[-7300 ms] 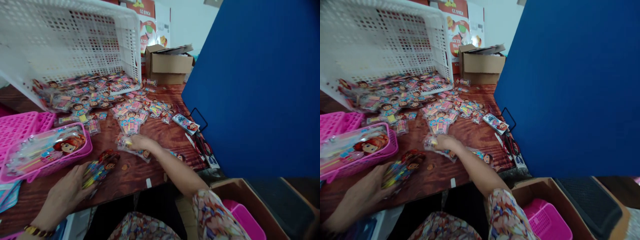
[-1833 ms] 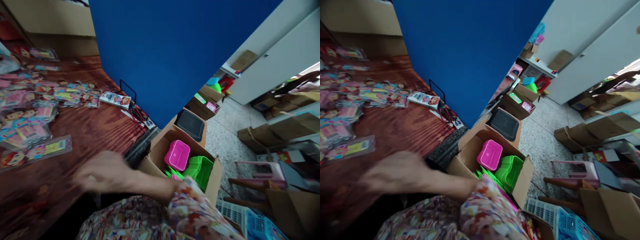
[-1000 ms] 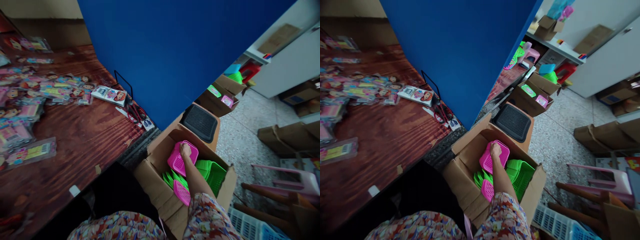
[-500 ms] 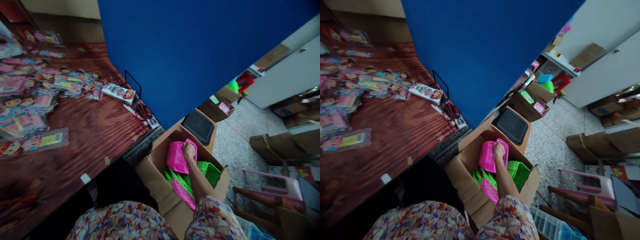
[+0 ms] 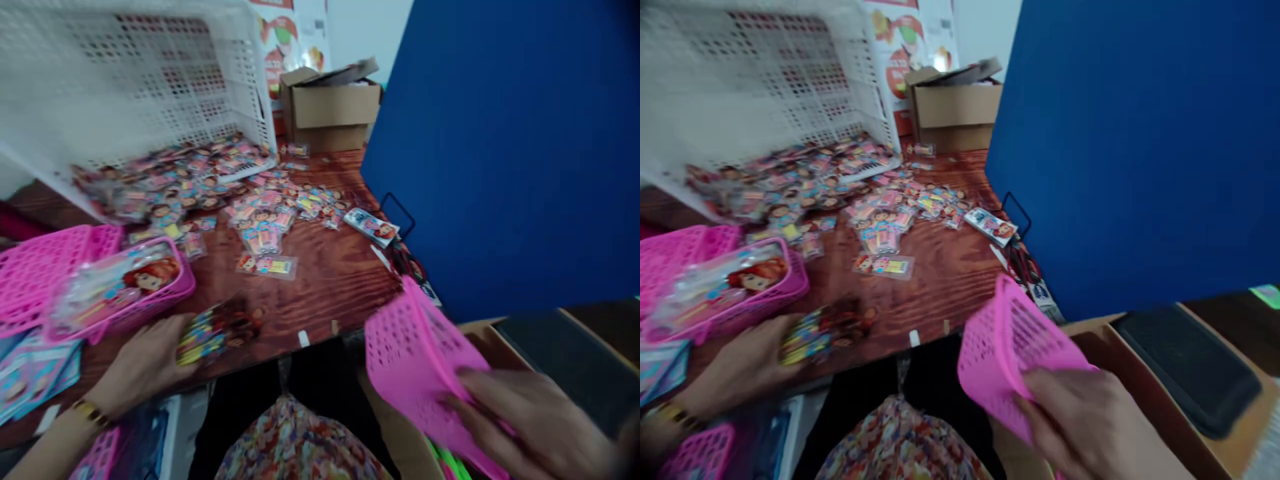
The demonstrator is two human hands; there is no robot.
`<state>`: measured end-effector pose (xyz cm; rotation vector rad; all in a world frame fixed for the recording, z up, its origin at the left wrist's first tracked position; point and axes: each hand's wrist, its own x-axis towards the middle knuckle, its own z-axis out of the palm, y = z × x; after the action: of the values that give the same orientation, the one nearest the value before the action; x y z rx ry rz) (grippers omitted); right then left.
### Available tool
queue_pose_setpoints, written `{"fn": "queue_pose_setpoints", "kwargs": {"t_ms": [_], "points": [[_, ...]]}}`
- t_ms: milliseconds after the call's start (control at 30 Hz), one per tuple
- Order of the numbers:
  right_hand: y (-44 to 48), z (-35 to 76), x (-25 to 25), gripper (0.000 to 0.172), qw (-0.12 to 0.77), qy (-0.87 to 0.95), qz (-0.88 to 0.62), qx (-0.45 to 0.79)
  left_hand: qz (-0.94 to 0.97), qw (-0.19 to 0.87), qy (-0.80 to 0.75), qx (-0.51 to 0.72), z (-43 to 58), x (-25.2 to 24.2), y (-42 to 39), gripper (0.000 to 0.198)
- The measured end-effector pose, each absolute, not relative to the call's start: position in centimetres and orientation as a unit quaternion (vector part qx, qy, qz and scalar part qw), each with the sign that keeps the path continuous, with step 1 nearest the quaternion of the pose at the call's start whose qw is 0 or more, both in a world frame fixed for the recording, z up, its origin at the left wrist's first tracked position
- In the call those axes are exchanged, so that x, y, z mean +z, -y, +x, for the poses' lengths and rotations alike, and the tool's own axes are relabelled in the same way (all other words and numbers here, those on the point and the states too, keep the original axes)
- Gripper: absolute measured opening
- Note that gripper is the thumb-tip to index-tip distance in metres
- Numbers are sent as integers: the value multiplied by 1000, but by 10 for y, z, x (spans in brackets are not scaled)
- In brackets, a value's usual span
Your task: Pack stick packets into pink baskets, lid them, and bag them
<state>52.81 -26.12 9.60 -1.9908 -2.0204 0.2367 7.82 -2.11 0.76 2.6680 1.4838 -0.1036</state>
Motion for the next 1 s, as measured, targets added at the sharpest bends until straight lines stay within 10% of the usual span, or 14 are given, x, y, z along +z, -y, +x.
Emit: {"fn": "queue_pose_setpoints", "kwargs": {"t_ms": [300, 500, 667, 1000], "points": [[100, 429, 80, 9, -82, 849, -522, -1, 871, 46, -488, -36, 89, 13, 28, 55], [63, 329, 106, 65, 59, 899, -434, 12, 872, 48, -486, -16, 83, 6, 28, 59], [10, 249, 36, 114, -56, 905, -414, 81, 868, 37, -495, -4, 78, -7, 28, 58], [-2, 255, 9, 73, -40, 921, -379, 79, 867, 34, -496, 25, 75, -14, 20, 50]]}}
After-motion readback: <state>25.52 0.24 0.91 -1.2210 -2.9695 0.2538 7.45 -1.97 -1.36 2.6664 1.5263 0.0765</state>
